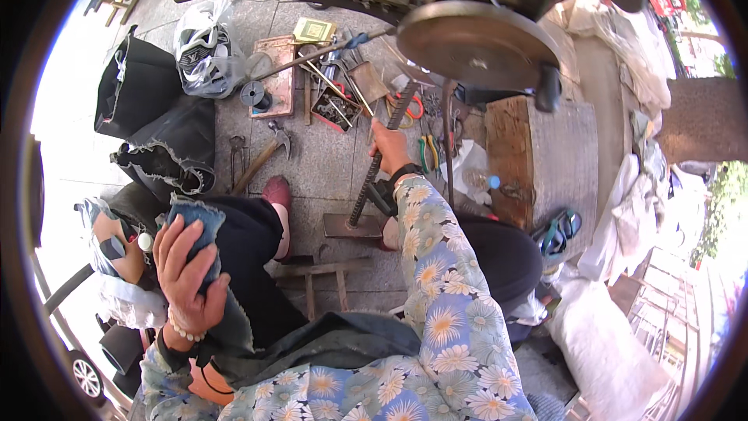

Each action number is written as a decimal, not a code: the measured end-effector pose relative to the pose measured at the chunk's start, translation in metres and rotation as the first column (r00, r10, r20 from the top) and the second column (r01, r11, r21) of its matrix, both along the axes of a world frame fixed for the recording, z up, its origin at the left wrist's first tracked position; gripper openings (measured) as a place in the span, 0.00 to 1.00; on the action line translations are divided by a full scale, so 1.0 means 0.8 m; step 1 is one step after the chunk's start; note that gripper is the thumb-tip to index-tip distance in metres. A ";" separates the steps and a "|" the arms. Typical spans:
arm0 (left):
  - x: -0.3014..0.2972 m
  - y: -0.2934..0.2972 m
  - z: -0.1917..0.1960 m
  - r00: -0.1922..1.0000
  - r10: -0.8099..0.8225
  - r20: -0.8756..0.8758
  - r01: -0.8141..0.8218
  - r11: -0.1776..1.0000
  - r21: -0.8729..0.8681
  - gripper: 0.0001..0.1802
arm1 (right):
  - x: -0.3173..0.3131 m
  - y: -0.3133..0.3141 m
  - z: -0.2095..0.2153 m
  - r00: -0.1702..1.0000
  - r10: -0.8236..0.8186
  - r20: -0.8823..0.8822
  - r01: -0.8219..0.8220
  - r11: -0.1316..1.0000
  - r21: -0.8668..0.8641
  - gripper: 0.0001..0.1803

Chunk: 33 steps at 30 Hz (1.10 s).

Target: Applying glue and assembling components of a green sandal.

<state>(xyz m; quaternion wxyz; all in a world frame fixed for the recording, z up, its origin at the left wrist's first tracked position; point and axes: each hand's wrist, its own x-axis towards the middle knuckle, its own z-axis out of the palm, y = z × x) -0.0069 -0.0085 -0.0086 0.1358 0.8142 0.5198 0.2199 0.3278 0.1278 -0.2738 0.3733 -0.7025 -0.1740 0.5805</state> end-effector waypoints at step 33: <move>-0.009 -0.033 0.006 0.990 -0.118 0.075 0.111 0.989 0.094 0.22 | 0.009 -0.047 0.281 -0.006 0.854 0.520 -0.997 0.038 -0.072 0.26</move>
